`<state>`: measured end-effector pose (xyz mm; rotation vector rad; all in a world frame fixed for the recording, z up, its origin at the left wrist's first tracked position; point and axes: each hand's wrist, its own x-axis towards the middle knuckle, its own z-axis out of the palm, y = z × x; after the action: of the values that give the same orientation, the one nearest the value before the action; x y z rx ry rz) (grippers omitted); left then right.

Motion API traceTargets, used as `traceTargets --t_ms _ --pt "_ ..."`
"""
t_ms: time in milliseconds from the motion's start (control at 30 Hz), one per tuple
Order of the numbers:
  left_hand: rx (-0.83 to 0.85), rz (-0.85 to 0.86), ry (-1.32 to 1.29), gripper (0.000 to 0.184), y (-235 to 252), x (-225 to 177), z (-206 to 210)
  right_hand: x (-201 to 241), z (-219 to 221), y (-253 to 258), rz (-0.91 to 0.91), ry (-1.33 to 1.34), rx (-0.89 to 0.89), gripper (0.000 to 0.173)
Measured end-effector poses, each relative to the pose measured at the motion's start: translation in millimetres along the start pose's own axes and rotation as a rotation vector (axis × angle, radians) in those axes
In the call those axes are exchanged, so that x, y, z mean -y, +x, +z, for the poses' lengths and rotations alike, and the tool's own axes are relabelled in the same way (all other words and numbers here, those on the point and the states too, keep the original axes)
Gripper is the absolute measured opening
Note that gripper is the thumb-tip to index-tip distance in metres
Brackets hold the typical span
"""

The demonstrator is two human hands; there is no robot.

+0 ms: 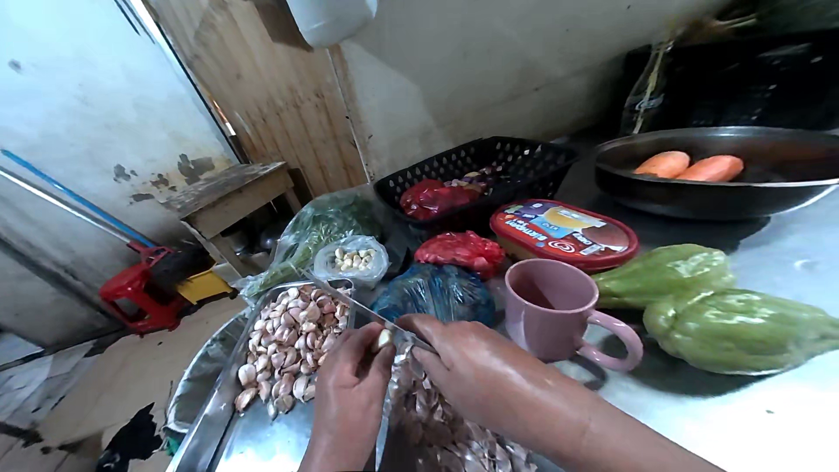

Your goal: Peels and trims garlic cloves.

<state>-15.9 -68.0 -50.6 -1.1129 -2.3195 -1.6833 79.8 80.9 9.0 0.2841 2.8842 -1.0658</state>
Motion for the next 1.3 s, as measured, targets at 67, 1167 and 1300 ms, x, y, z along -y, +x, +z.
traceTargets --t_ms 67,1167,1300 --pt "-0.004 0.001 -0.001 0.023 0 1 0 2 1 0 -0.001 -0.044 0.020 0.040" --pt "0.113 -0.351 -0.422 0.018 4 -12 -2 -2 16 -2 -0.120 -0.156 -0.156 0.038" --pt "0.106 -0.308 -0.374 0.023 5 -11 -3 -5 16 0 -0.112 -0.110 -0.201 0.032"
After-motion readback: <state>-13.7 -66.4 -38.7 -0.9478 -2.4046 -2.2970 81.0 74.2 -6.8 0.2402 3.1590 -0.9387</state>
